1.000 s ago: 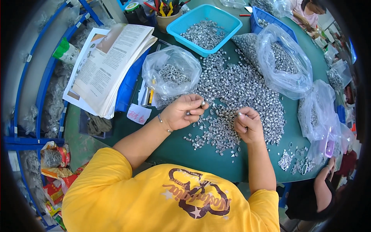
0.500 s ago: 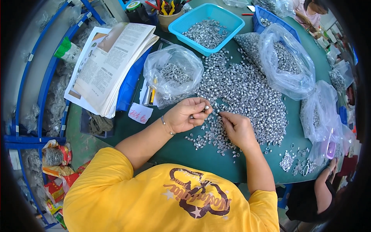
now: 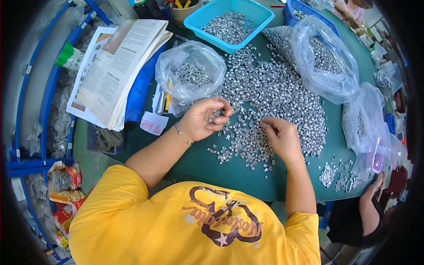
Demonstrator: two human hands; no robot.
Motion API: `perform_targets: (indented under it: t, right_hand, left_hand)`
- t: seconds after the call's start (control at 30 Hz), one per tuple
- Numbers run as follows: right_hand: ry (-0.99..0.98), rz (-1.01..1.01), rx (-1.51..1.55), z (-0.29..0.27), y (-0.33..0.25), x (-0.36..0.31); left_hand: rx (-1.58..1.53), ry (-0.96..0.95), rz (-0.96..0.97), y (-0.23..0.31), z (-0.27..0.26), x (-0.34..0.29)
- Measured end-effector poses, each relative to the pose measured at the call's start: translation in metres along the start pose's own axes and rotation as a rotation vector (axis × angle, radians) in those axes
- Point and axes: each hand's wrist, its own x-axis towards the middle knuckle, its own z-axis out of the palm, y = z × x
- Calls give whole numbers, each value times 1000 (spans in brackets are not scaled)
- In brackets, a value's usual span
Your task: The person picks up small metal parts from a large pile on a table and places them into different containers or separate piles on the work surface.
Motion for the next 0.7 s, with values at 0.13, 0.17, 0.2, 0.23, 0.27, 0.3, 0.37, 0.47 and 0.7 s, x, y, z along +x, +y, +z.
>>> perform_targets:
  t: [0.13,0.17,0.2,0.23,0.27,0.3,0.37,0.47,0.7]
  right_hand:
    - [49,-119,-149,7,-4,11]
    - [54,-174,-223,10,-4,13]
    - [57,-176,-224,14,-3,16]
    - [49,-146,-269,18,-1,18]
    - [40,-116,-314,21,0,20]
    - [42,-133,-302,22,1,22]
    - [2,-124,-301,21,1,26]
    - [-54,-63,-279,20,1,28]
    - [-187,47,-214,11,-5,33]
  left_hand:
    - [1438,259,397,-10,14,22]
    - [1521,272,348,-10,21,28]
    - [1695,252,368,-14,23,33]
    - [1805,195,423,-17,22,38]
    - [1913,134,478,-21,19,42]
    - [1914,134,480,-23,16,43]
    - [1996,153,464,-29,11,44]
    - [2065,155,400,-28,16,43]
    - [1293,234,219,-28,22,31]
